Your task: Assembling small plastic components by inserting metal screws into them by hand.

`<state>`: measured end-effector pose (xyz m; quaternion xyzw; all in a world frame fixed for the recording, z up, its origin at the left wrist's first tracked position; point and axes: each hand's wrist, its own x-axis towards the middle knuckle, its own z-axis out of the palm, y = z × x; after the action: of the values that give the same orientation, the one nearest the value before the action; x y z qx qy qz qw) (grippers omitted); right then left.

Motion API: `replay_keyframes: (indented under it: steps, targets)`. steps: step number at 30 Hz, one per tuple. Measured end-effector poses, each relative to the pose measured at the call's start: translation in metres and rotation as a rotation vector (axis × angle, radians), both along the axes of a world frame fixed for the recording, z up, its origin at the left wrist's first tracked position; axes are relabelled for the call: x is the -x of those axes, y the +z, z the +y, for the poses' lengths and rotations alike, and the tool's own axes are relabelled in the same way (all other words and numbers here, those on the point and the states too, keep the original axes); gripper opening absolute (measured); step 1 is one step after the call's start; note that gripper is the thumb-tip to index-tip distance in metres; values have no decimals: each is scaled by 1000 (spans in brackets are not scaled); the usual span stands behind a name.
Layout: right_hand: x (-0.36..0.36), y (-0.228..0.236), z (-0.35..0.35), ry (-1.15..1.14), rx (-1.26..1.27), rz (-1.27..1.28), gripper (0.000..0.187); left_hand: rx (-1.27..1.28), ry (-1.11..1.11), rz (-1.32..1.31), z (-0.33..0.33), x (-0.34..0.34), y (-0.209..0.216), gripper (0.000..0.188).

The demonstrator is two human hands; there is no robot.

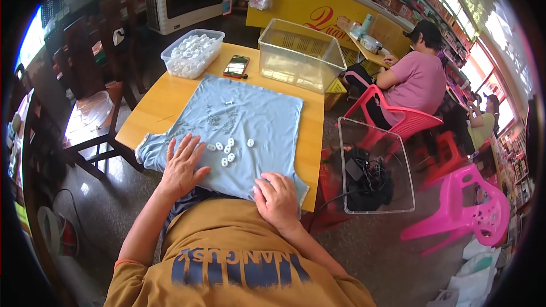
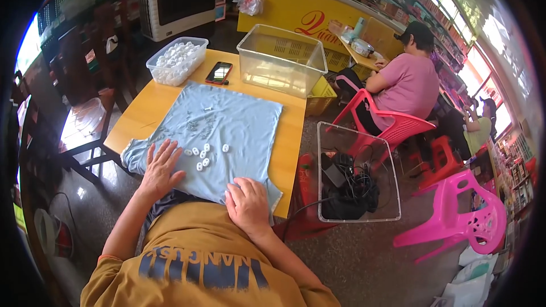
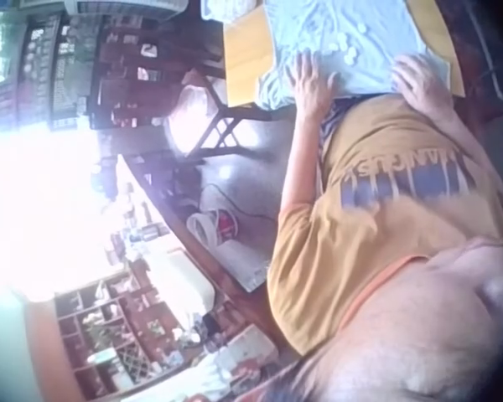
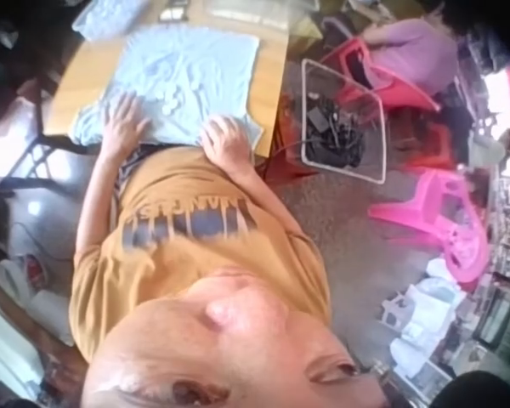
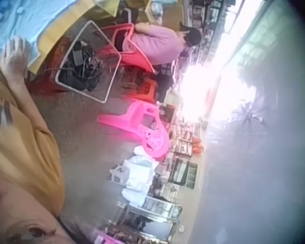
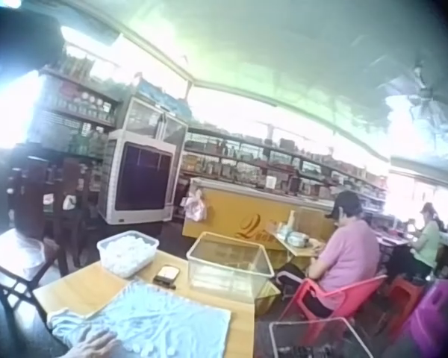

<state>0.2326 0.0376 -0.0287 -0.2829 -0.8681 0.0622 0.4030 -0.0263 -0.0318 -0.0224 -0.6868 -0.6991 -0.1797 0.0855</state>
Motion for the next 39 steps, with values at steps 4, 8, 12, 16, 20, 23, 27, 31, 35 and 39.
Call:
replay_keyframes:
  steps: [4,8,12,16,20,23,27,31,35,39]
  targets:
    - [5,-2,0,19,3,-55,17,34,58,-24,-8,2,0,58]
    - [-4,-2,6,-31,-20,-102,17,-48,13,17,7,4,4,59]
    - [2,-3,4,-18,-18,-112,16,-97,133,62,-7,18,6,57]
    - [4,1,2,-13,-1,-119,16,-79,158,59,-11,24,5,57]
    - [3,0,1,-9,-26,-132,16,-77,174,51,-5,26,0,60]
    - [3,1,0,-10,-24,-130,16,-71,180,58,-1,26,-1,61]
    - [3,2,0,-13,-22,-134,16,-47,183,63,-1,25,2,62]
    - [3,2,1,-14,-18,-134,16,-51,180,71,2,25,1,61]
    - [3,1,1,-15,-24,-138,17,-62,172,60,2,25,1,61]
    - [3,-1,1,-15,-19,-140,17,-66,170,59,0,25,3,61]
